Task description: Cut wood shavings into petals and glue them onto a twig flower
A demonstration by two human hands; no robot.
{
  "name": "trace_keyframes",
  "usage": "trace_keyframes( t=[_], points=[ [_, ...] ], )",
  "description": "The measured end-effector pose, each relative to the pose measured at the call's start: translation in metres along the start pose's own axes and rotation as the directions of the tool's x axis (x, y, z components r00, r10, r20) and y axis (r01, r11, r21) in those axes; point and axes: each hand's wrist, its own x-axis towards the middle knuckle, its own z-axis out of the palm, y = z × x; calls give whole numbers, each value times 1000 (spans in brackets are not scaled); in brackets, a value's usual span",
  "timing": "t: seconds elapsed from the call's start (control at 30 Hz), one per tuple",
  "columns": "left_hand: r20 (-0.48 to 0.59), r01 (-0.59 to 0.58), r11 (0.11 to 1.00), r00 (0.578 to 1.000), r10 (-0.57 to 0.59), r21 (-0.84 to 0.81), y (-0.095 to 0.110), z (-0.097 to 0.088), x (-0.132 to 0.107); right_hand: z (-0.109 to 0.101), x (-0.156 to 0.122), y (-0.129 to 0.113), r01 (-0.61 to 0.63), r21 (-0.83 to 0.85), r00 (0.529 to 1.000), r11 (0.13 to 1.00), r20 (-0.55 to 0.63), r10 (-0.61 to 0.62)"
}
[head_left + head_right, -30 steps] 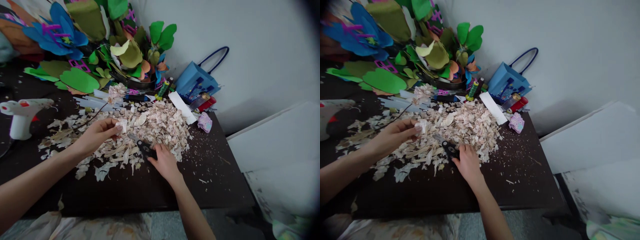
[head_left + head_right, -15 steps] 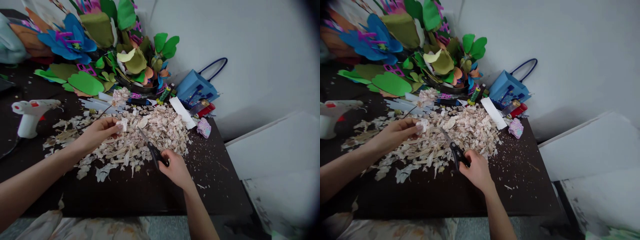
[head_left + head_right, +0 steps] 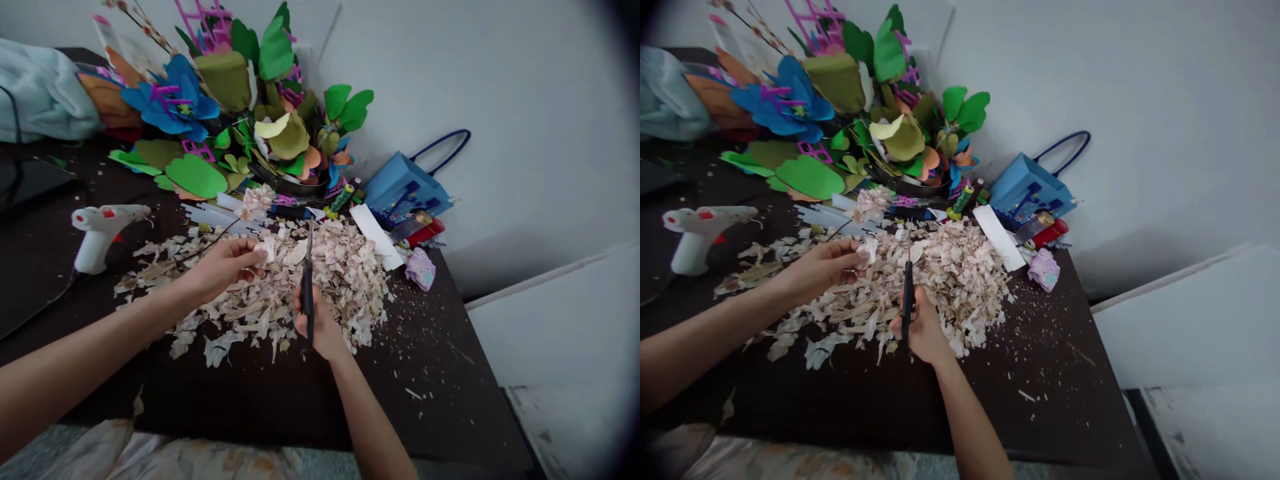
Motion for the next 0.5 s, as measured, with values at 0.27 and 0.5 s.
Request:
trace_keyframes(
  t=[0.27,0.5],
  points=[
    [-51,11,997,999,-15,-74,-7,-8,2,11,-11,20,-19,-63,999,998,24,21],
    [-50,1,989,999,-9,-149,-8,-9,-3,21,-21,24,-74,-86,995,994,67,80]
  ],
)
